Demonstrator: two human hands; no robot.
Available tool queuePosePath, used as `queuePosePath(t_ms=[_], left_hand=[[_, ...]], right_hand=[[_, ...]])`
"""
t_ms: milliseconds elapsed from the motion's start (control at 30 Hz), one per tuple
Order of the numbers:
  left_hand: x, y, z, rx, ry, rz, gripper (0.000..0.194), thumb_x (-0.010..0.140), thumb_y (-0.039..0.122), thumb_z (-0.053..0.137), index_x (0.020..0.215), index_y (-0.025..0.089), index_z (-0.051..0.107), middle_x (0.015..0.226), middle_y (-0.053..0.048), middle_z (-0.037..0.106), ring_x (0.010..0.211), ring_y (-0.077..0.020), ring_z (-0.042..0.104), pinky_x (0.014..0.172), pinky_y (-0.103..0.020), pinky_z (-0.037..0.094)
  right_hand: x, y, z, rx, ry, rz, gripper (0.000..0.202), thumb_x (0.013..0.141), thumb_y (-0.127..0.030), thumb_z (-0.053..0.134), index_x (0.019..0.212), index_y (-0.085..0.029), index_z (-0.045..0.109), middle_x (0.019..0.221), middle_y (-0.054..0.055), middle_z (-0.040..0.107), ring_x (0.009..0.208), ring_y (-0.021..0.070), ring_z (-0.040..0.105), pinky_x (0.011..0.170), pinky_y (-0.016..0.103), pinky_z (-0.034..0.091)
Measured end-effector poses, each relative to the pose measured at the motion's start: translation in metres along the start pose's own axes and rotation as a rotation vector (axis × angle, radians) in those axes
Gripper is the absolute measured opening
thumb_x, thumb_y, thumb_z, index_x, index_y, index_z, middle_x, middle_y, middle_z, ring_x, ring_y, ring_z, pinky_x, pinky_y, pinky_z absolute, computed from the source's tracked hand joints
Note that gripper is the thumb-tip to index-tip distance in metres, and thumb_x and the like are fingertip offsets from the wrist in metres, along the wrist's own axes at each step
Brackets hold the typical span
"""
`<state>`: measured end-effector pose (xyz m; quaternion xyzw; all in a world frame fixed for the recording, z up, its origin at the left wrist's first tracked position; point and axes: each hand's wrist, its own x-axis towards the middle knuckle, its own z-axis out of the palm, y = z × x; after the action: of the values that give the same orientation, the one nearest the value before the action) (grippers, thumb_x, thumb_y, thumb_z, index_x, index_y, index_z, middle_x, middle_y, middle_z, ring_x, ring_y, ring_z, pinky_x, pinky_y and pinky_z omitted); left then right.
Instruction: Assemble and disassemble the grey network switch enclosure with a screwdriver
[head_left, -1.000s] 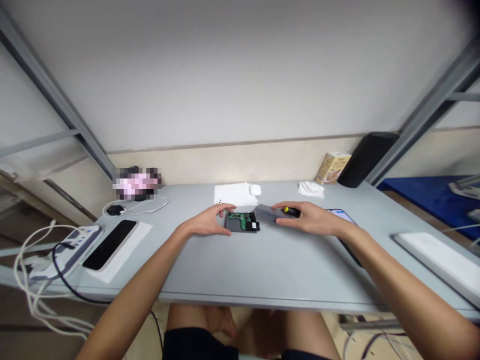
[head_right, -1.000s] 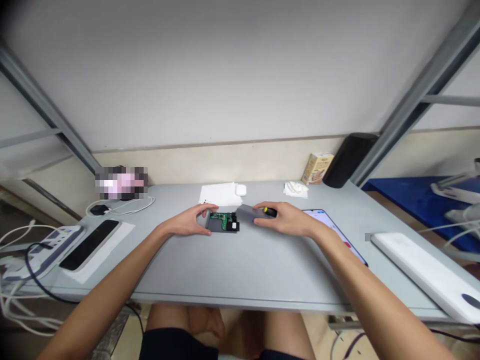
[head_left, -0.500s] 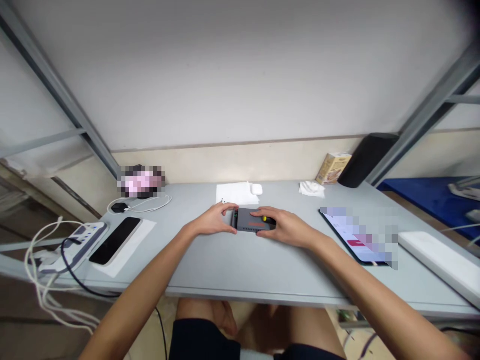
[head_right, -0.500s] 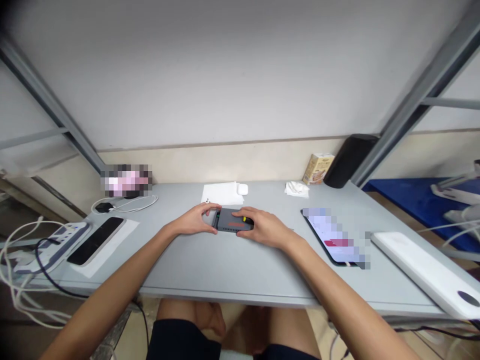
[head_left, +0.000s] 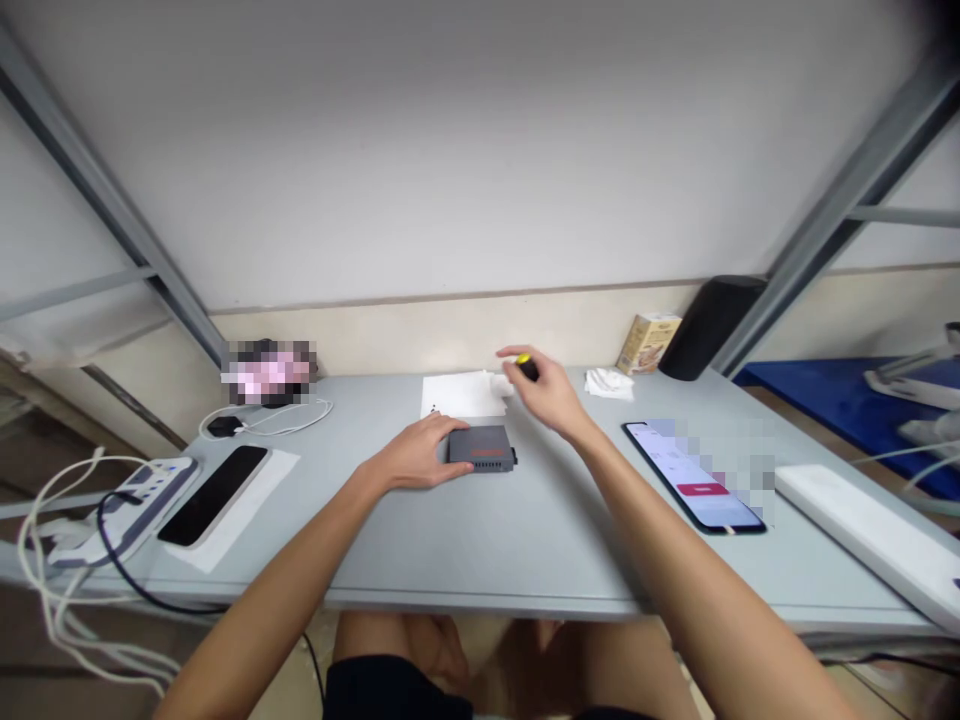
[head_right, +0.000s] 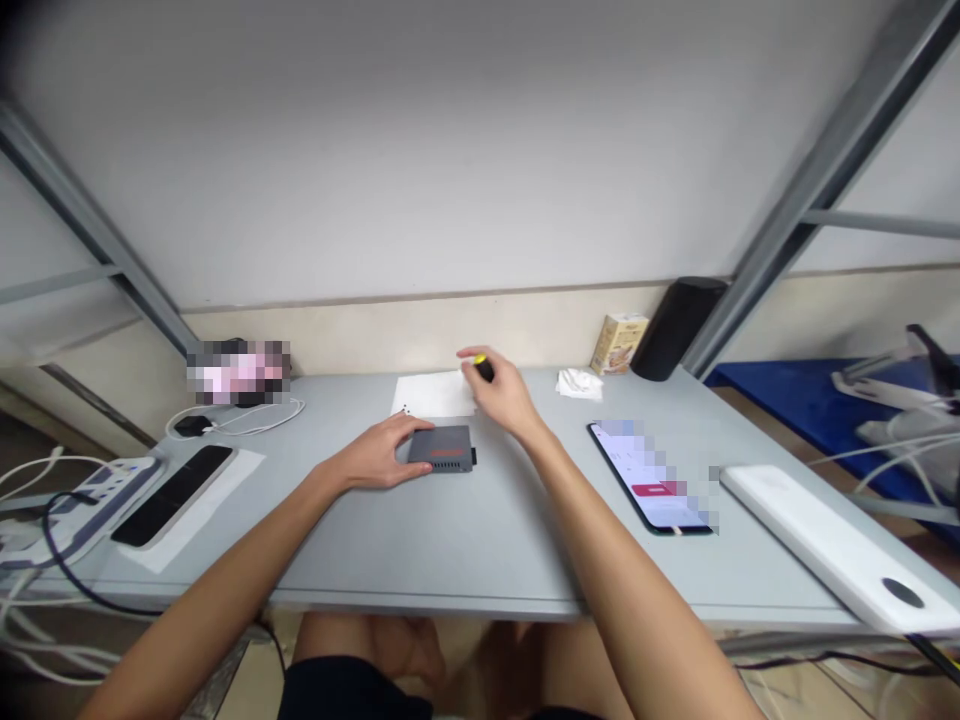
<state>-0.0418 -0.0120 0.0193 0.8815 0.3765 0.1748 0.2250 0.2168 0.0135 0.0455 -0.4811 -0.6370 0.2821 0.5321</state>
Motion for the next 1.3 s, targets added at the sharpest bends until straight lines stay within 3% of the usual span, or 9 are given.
queuePosePath(t_ms=[67,167,300,467,667,800,933,1067,1300], left_hand=[[-0.002,0.001,-0.002,0.022,-0.001,0.016,0.049,0.095,0.052,0.068,0.134,0.022,0.067,0.12,-0.013,0.07,0.106,-0.0295,0.066,0.097,-0.045,0.053],[-0.001,0.001,-0.003,0.038,0.003,0.057,0.036,0.102,0.046,0.056,0.122,0.021,0.071,0.11,-0.011,0.072,0.1,-0.0266,0.066,0.093,-0.041,0.052],[0.002,-0.001,0.001,0.037,0.066,0.033,0.04,0.108,0.04,0.04,0.09,0.02,0.069,0.09,-0.008,0.069,0.09,-0.0241,0.063,0.086,-0.038,0.05],[0.005,-0.01,0.005,-0.021,0.146,-0.056,0.053,0.11,0.048,0.031,0.072,0.021,0.056,0.079,-0.005,0.064,0.077,-0.0211,0.058,0.079,-0.036,0.048],[0.007,-0.027,-0.003,-0.124,0.322,-0.271,0.062,0.111,0.05,0.024,0.085,0.021,0.072,0.086,-0.004,0.072,0.085,-0.022,0.067,0.085,-0.035,0.05],[0.009,-0.041,-0.005,0.019,0.443,-0.306,0.045,0.108,0.042,0.038,0.085,0.022,0.071,0.089,-0.004,0.072,0.089,-0.0222,0.067,0.086,-0.035,0.05],[0.009,-0.049,0.001,0.148,0.437,-0.219,0.02,0.1,0.034,0.056,0.101,0.023,0.072,0.094,-0.005,0.068,0.101,-0.0242,0.064,0.091,-0.037,0.051],[0.02,-0.048,0.008,0.194,0.411,-0.188,0.022,0.099,0.034,0.061,0.116,0.024,0.072,0.107,-0.007,0.067,0.11,-0.0269,0.061,0.097,-0.041,0.051],[0.048,-0.044,0.019,0.145,0.433,-0.183,0.018,0.094,0.029,0.068,0.11,0.024,0.07,0.102,-0.005,0.067,0.103,-0.0254,0.061,0.099,-0.041,0.05]], right_hand=[[0.014,0.006,0.006,0.23,0.244,0.052,0.038,0.094,-0.056,0.058,0.111,-0.023,0.067,0.079,0.0,0.059,0.073,0.017,0.058,0.073,0.033,0.05],[0.021,0.025,0.017,0.387,0.403,0.167,0.051,0.091,-0.073,0.053,0.109,-0.025,0.062,0.084,0.0,0.058,0.074,0.0161,0.058,0.07,0.03,0.049],[0.008,0.046,0.029,0.315,0.298,0.339,0.066,0.082,-0.089,0.05,0.095,-0.026,0.061,0.071,-0.003,0.047,0.062,0.0157,0.05,0.061,0.03,0.044],[-0.009,0.048,0.04,0.282,0.139,0.249,0.066,0.085,-0.086,0.054,0.102,-0.024,0.067,0.069,-0.003,0.055,0.064,0.0161,0.052,0.066,0.03,0.043],[-0.014,0.047,0.046,0.191,0.064,0.246,0.067,0.082,-0.084,0.06,0.1,-0.021,0.071,0.077,0.001,0.065,0.068,0.0172,0.055,0.067,0.03,0.045],[-0.016,0.047,0.047,0.185,0.024,0.253,0.065,0.082,-0.083,0.061,0.1,-0.022,0.072,0.077,0.001,0.066,0.067,0.0174,0.054,0.065,0.03,0.044],[-0.016,0.045,0.047,0.172,0.031,0.243,0.067,0.081,-0.084,0.061,0.099,-0.021,0.072,0.077,0.002,0.066,0.069,0.0184,0.053,0.067,0.031,0.044],[-0.012,0.044,0.046,0.228,0.084,0.256,0.068,0.082,-0.086,0.058,0.097,-0.021,0.071,0.075,0.001,0.063,0.069,0.0181,0.054,0.069,0.031,0.044],[-0.007,0.053,0.042,0.303,0.185,0.304,0.065,0.081,-0.086,0.059,0.095,-0.023,0.069,0.072,-0.001,0.062,0.063,0.0167,0.052,0.065,0.031,0.043]])
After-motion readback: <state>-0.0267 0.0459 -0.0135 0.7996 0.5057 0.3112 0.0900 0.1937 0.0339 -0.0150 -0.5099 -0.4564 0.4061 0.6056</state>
